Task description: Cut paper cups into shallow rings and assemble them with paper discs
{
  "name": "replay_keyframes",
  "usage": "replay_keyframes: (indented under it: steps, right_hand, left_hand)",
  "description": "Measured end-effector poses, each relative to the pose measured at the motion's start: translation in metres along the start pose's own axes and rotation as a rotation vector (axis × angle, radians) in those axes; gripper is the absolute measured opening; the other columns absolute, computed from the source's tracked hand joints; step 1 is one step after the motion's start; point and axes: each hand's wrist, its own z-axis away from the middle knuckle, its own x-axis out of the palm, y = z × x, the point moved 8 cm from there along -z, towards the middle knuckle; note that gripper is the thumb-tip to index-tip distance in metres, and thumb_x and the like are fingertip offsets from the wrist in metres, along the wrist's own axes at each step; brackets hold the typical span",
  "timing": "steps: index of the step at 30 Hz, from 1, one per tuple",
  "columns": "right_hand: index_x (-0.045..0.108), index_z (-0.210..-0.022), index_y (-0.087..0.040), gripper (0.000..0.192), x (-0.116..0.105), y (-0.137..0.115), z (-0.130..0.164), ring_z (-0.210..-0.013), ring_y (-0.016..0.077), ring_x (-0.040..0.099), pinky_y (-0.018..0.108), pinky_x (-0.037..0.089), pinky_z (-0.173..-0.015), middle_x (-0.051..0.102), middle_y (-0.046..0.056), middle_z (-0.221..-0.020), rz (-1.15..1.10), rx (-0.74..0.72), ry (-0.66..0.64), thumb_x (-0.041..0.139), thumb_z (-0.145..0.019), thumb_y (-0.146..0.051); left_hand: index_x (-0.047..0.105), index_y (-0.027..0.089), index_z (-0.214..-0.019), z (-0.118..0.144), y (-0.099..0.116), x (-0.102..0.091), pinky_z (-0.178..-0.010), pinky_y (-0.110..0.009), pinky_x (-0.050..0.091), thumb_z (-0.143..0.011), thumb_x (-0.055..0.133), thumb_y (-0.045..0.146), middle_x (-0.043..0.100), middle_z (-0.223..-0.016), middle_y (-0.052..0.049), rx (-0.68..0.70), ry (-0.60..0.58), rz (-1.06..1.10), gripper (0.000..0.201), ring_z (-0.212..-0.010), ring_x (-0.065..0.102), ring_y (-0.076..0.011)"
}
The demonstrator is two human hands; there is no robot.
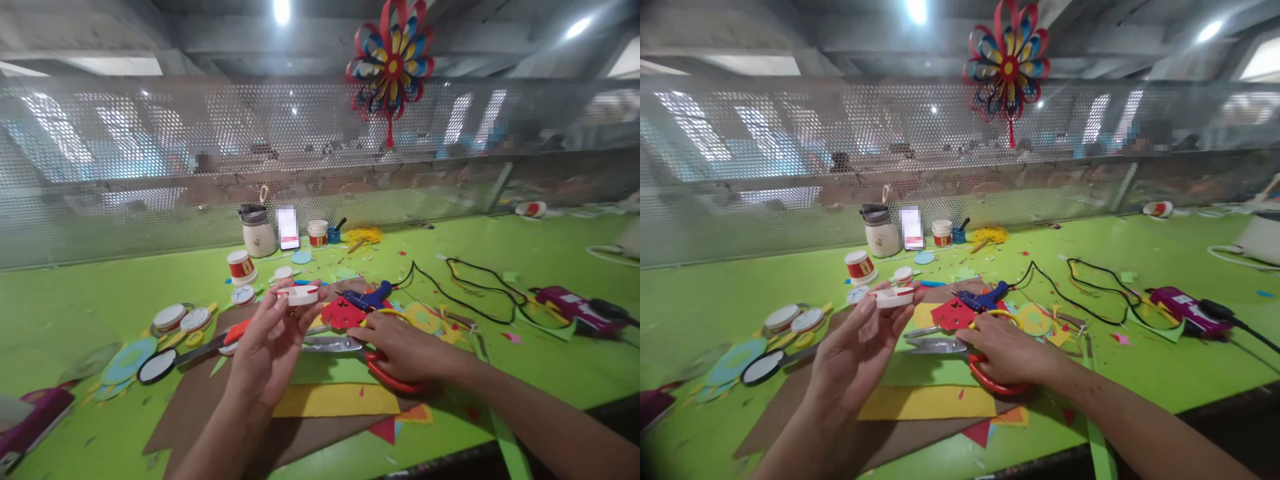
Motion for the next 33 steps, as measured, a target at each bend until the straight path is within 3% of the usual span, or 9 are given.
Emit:
replay_keyframes:
  steps: [6, 12, 16, 19, 24, 29, 33]
  right_hand:
    - [0.053, -0.129, -0.026, 0.045, 0.000, -0.008, 0.000, -0.097, 0.0258, 0.053, 0.037, 0.043, -0.082, 0.057, 0.010, -0.103, 0.047, -0.049, -0.014, 0.054, -0.084, -0.019]
    - [0.054, -0.128, -0.026, 0.043, -0.003, -0.009, 0.002, -0.091, 0.0251, 0.053, 0.036, 0.042, -0.077, 0.057, 0.009, -0.100, 0.088, -0.062, 0.005, 0.053, -0.085, -0.021]
    - [0.055, -0.127, -0.025, 0.042, -0.006, -0.008, 0.004, -0.089, 0.0252, 0.053, 0.035, 0.043, -0.074, 0.057, 0.009, -0.097, 0.097, -0.059, 0.024, 0.054, -0.085, -0.022]
    - [0.058, -0.124, -0.024, 0.039, -0.009, -0.007, 0.007, -0.089, 0.0257, 0.054, 0.037, 0.044, -0.075, 0.058, 0.010, -0.098, 0.081, -0.071, 0.034, 0.054, -0.086, -0.023]
    - [0.063, -0.117, -0.021, 0.038, -0.022, -0.010, 0.011, -0.092, 0.0279, 0.057, 0.041, 0.047, -0.078, 0.061, 0.011, -0.100, -0.021, -0.127, 0.068, 0.064, -0.079, -0.022]
    - [0.063, -0.118, -0.017, 0.030, -0.047, -0.008, 0.010, -0.095, 0.0245, 0.060, 0.038, 0.049, -0.082, 0.064, 0.011, -0.102, -0.192, -0.114, 0.286, 0.056, -0.091, -0.026]
    - [0.067, -0.104, -0.015, 0.021, -0.062, -0.003, 0.011, -0.088, 0.0194, 0.063, 0.032, 0.049, -0.080, 0.070, 0.009, -0.095, -0.321, -0.103, 0.488, 0.052, -0.094, -0.025]
  left_hand:
    - [0.060, 0.011, -0.121, 0.003, 0.000, 0.010, -0.083, -0.029, 0.059, -0.088, 0.058, 0.014, 0.074, -0.106, -0.014, 0.000, -0.088, -0.028, 0.033, -0.099, 0.071, -0.0261]
    - [0.056, 0.017, -0.130, 0.002, 0.002, 0.011, -0.087, -0.026, 0.057, -0.080, 0.068, 0.009, 0.066, -0.128, -0.012, 0.063, -0.106, -0.139, 0.053, -0.103, 0.070, -0.0249]
    - [0.057, 0.017, -0.130, -0.003, -0.002, 0.007, -0.084, -0.024, 0.057, -0.075, 0.074, 0.011, 0.068, -0.124, -0.012, 0.057, -0.110, -0.166, 0.058, -0.101, 0.070, -0.0239]
    - [0.061, 0.015, -0.125, -0.006, -0.006, 0.002, -0.081, -0.023, 0.058, -0.074, 0.076, 0.012, 0.073, -0.112, -0.011, 0.043, -0.092, -0.179, 0.054, -0.097, 0.071, -0.0215]
    - [0.070, 0.013, -0.108, -0.008, -0.013, -0.003, -0.079, -0.022, 0.059, -0.080, 0.073, 0.018, 0.075, -0.103, -0.011, -0.007, -0.052, -0.188, 0.029, -0.094, 0.071, -0.0192]
    - [0.072, 0.012, -0.099, -0.006, -0.020, -0.002, -0.073, -0.023, 0.060, -0.087, 0.065, 0.023, 0.076, -0.097, -0.012, -0.070, -0.037, -0.160, 0.018, -0.086, 0.072, -0.0193]
    - [0.069, 0.013, -0.102, -0.006, -0.026, -0.002, -0.068, -0.025, 0.060, -0.085, 0.066, 0.023, 0.074, -0.100, -0.013, -0.115, -0.046, -0.137, 0.019, -0.084, 0.071, -0.0192]
